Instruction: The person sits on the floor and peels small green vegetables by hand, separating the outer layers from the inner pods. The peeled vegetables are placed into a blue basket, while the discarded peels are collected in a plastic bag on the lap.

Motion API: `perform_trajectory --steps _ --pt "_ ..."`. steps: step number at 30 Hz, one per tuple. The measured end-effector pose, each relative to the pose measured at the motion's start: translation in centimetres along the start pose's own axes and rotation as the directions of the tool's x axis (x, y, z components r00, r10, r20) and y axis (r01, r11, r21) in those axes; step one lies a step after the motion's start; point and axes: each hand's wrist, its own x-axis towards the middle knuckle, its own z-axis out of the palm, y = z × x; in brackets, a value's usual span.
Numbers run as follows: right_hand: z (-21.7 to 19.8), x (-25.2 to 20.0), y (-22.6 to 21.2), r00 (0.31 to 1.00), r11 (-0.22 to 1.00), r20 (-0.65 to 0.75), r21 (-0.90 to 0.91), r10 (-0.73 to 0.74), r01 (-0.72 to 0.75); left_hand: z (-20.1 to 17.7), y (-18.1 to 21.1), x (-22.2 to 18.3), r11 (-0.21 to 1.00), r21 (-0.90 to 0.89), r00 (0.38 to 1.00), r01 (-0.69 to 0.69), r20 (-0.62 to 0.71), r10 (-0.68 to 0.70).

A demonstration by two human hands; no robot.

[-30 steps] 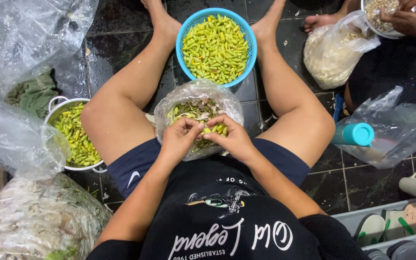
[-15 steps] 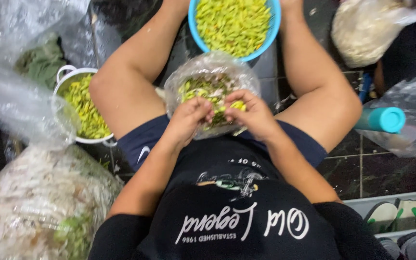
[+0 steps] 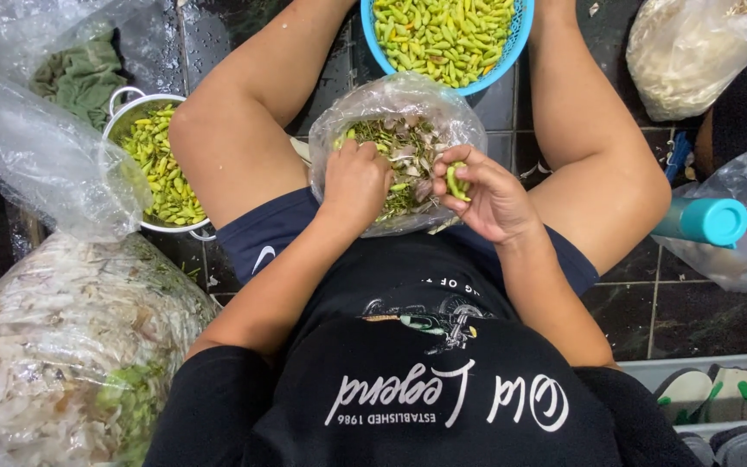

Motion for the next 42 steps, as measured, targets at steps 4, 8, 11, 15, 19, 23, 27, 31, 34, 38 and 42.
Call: perform_trajectory --steps 4,8,11,15,19,23,27,31,34,38,42 --pt "-0.2 -0.2 0.1 1.0 0.999 -0.029 -0.037 0.004 -0.005 -1.0 0.8 1.3 0.999 -0.035 0.999 0.04 0.001 -0.04" --pt "-0.3 -0.1 0.2 0.999 0.999 -0.041 -0.043 -0.012 0.01 -0.2 0.1 1.6 1.0 -0.003 1.0 0.013 0.014 -0.013" --pt "-0.1 -0.2 0.2 0.999 0.998 -0.048 -0.054 -0.016 0.013 -0.2 0.0 1.9 0.999 0.045 1.0 0.003 0.031 -0.004" --pt "0.1 -0.2 0.3 0.998 0.997 -0.064 -0.071 -0.02 0.016 -0.5 -0.2 1.9 0.997 0.072 0.999 -0.041 0.034 0.039" --pt "0.4 -0.3 0.1 0.995 0.994 -0.092 -0.11 -0.028 0.017 -4.4 0.5 2.9 0.947 -0.282 0.987 0.152 0.101 -0.128" --pt "0.7 -0.3 0.1 0.993 0.989 -0.108 -0.145 -0.04 0.024 -7.6 0.3 3.6 0.777 -0.553 0.953 0.301 0.152 -0.261" --pt "1.9 -0.4 0.3 0.99 0.983 -0.13 -0.181 -0.05 0.026 -9.6 1.5 3.3 0.33 -0.796 0.846 0.508 0.389 -0.363" --pt "2.4 -0.5 1.3 0.984 0.931 -0.122 -0.357 -0.129 0.078 -7.9 1.7 2.7 -0.142 -0.857 0.805 0.495 0.514 -0.297" --pt "2.5 -0.4 1.7 0.975 0.884 -0.114 -0.451 -0.191 0.12 -6.7 2.1 2.1 -0.245 -0.837 0.801 0.49 0.543 -0.252" --pt "1.9 0.4 2.0 0.965 0.824 -0.079 -0.541 -0.251 0.17 -7.4 2.7 1.7 -0.24 -0.828 0.823 0.507 0.548 -0.153" --pt "3.8 -0.1 1.6 0.977 0.788 -0.015 -0.594 -0.212 0.162 -7.8 2.7 1.8 -0.195 -0.838 0.839 0.51 0.534 -0.103"
